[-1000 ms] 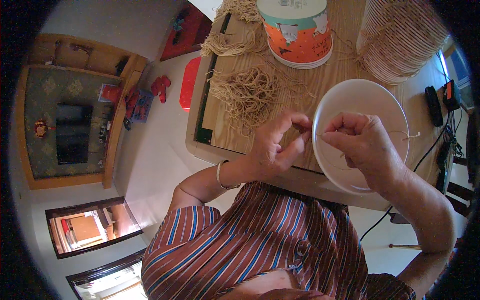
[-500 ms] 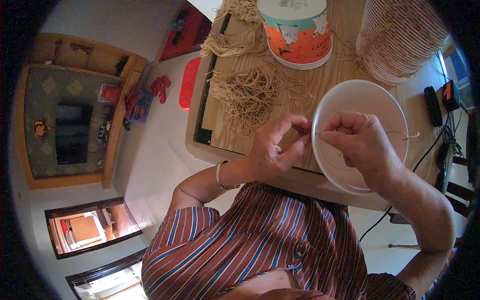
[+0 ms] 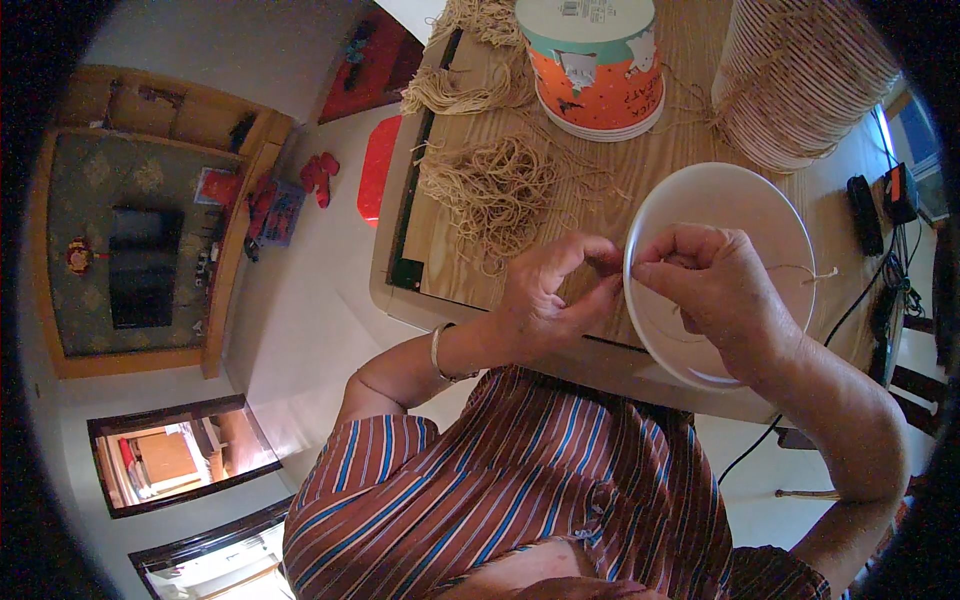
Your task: Threading string through holes in paper cups and stacking them on a table for packaging or assembly.
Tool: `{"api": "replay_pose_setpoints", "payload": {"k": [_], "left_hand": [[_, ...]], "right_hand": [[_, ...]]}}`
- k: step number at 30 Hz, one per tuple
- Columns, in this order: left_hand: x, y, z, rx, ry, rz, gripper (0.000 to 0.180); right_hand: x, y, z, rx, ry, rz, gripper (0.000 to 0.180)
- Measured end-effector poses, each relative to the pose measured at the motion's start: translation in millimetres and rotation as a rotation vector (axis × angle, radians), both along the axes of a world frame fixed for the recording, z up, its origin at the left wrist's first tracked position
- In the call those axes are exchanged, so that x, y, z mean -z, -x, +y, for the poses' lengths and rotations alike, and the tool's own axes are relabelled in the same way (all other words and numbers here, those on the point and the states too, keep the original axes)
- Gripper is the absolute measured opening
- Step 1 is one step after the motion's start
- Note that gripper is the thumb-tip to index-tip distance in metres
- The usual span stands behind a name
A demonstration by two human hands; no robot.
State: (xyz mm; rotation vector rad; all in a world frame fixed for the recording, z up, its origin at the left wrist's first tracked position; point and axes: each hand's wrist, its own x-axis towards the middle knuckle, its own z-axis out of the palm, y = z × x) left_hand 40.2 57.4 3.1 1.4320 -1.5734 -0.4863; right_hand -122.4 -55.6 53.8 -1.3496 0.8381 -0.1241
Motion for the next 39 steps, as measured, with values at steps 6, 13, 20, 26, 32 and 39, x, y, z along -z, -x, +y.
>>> {"api": "replay_pose_setpoints", "payload": {"k": [6,13,20,26,32,39], "left_hand": [[4.9,0.3,3.3,-0.023,-0.058,0.01,0.021],[4.3,2.0,-2.8,-0.042,0.07,-0.069,0.016],[13.6,-3.1,2.5,-0.122,0.001,0.152,0.012],[-0.7,-23.2,-1.6,-0.103,0.113,0.127,0.012],[-23.4,-26.1,-13.1,0.147,0.21,0.075,0.015],[-23.5,-23.6,-51.1,0.319,0.331,-0.148,0.012]], "right_hand": [[1.1,0.8,-1.9,-0.045,0.063,0.002,0.012],[5.6,0.0,-0.5,-0.023,0.007,-0.002,0.007],[-7.2,0.4,-1.4,-0.046,-0.039,0.027,0.015],[0.3,6.1,-2.5,-0.099,0.122,0.05,0.019],[12.5,5.9,-0.7,-0.073,0.041,0.028,0.016],[16.6,4.9,2.7,-0.055,0.109,-0.044,0.012]]}}
